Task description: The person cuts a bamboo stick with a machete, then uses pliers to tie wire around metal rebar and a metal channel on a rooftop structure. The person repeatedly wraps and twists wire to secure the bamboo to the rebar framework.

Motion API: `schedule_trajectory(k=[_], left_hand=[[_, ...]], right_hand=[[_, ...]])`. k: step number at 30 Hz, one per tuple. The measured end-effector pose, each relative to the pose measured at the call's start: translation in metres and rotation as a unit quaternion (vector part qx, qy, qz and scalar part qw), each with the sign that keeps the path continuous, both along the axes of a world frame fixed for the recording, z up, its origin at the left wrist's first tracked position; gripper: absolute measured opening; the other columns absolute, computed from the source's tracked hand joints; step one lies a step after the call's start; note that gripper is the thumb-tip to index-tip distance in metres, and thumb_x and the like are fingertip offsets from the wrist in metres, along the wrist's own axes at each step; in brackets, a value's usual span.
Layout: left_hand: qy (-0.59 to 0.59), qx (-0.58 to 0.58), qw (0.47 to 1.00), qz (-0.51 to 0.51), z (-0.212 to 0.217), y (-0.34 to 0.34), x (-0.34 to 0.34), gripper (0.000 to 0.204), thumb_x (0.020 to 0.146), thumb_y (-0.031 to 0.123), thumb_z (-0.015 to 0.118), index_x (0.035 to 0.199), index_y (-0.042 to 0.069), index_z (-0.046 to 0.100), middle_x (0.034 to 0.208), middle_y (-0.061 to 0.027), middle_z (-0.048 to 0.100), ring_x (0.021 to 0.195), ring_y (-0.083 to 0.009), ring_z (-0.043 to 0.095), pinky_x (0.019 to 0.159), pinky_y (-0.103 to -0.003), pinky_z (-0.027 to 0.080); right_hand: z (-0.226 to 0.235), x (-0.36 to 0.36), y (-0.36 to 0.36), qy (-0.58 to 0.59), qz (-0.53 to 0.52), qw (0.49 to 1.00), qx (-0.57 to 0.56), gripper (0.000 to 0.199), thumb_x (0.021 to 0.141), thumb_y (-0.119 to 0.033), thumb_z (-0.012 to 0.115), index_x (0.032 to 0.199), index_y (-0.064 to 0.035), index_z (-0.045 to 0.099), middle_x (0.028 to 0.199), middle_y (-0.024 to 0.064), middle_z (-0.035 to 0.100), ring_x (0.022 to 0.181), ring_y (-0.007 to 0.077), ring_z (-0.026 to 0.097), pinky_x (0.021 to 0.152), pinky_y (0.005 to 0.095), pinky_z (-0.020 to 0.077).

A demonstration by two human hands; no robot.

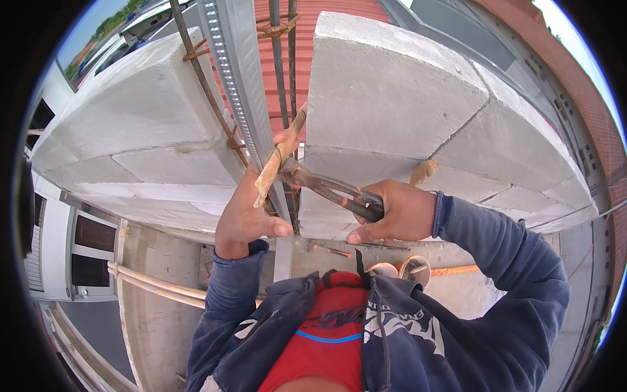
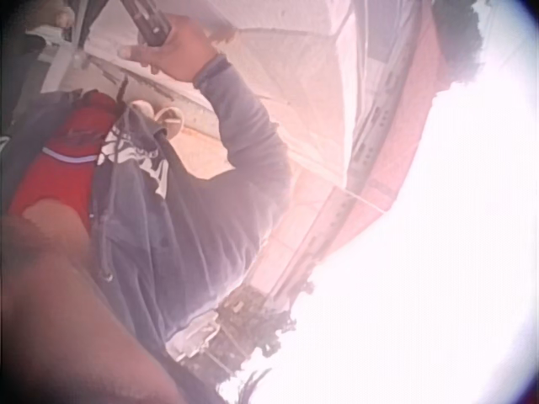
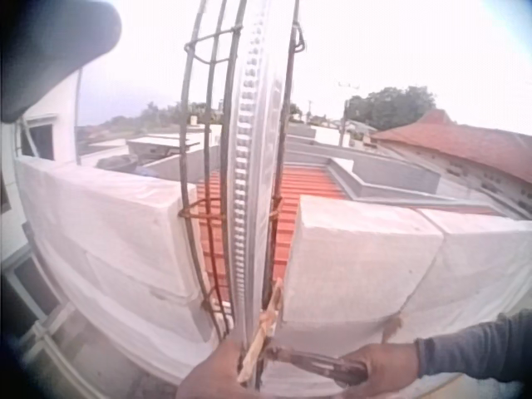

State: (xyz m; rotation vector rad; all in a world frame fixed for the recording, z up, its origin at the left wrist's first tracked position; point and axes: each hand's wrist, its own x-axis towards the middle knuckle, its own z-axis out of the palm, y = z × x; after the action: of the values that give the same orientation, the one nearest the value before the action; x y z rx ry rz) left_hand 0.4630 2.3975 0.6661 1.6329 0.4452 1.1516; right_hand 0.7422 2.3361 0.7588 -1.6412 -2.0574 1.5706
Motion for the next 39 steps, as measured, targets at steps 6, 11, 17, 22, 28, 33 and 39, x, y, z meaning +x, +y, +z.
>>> schedule_trajectory(k=[6,11,17,22,28,33,39], left_hand=[[0.034,0.039,0.998,0.026,-0.007,0.003,0.001,0.102,0.081,0.009,0.083,0.166,0.000,0.028,0.162,-0.0212,0.045,0.147,-0.0309,0.046,0.112,-0.042,0.046],[0.091,-0.009,0.988,0.123,-0.002,-0.004,0.017,0.074,0.090,0.002,0.070,0.159,0.000,0.043,0.137,-0.0215,0.065,0.127,-0.0281,0.062,0.107,-0.039,0.048],[0.098,-0.057,0.983,0.145,-0.003,-0.007,0.020,0.053,0.095,0.001,0.064,0.147,-0.001,0.056,0.109,-0.0180,0.071,0.098,-0.0243,0.068,0.094,-0.035,0.052],[0.042,-0.015,0.986,0.163,-0.016,-0.006,0.028,0.052,0.092,-0.002,0.068,0.143,-0.002,0.057,0.109,-0.0166,0.073,0.098,-0.0236,0.069,0.093,-0.036,0.053],[-0.038,0.112,0.920,0.375,-0.024,-0.022,0.053,0.058,0.088,-0.001,0.079,0.140,-0.002,0.052,0.120,-0.0184,0.070,0.108,-0.0253,0.068,0.096,-0.039,0.053],[-0.113,0.136,0.942,0.284,-0.129,-0.064,0.064,0.080,0.090,0.022,0.083,0.152,0.000,0.038,0.148,-0.0236,0.051,0.135,-0.0313,0.053,0.113,-0.043,0.043],[-0.393,-0.137,0.909,-0.012,-0.040,-0.051,0.113,0.100,0.097,0.063,0.062,0.166,0.001,0.025,0.161,-0.0261,0.040,0.154,-0.0390,0.037,0.129,-0.053,0.025]], right_hand=[[0.004,-0.002,0.013,-0.067,0.009,0.996,-0.065,0.053,0.086,-0.047,0.091,0.080,-0.0057,0.058,0.067,-0.0005,0.056,0.066,0.0116,0.062,0.057,0.0317,0.0492],[0.005,-0.004,0.015,-0.137,-0.002,0.990,-0.035,0.057,0.085,-0.054,0.090,0.074,-0.0064,0.059,0.061,-0.0016,0.053,0.063,0.0129,0.059,0.057,0.0342,0.0465],[-0.006,0.004,0.006,-0.151,0.002,0.987,0.046,0.077,0.080,-0.071,0.086,0.082,0.0043,0.070,0.068,0.0121,0.063,0.068,0.0251,0.065,0.062,0.0406,0.0516],[-0.018,0.010,-0.001,-0.139,-0.016,0.987,0.079,0.079,0.080,-0.072,0.085,0.086,0.0052,0.070,0.070,0.0134,0.063,0.069,0.0255,0.065,0.063,0.0416,0.0516],[-0.011,0.006,-0.003,-0.128,0.003,0.991,0.044,0.073,0.085,-0.068,0.083,0.080,0.0033,0.068,0.065,0.0110,0.060,0.066,0.0249,0.064,0.061,0.0420,0.0499],[-0.011,0.007,-0.003,-0.105,-0.006,0.991,0.078,0.066,0.088,-0.062,0.084,0.070,-0.0038,0.059,0.060,-0.0010,0.049,0.058,0.0136,0.049,0.053,0.0377,0.0397],[-0.008,0.005,0.000,-0.111,-0.019,0.992,0.057,0.061,0.088,-0.056,0.086,0.073,-0.0035,0.060,0.061,-0.0012,0.049,0.058,0.0131,0.049,0.055,0.0362,0.0401]])
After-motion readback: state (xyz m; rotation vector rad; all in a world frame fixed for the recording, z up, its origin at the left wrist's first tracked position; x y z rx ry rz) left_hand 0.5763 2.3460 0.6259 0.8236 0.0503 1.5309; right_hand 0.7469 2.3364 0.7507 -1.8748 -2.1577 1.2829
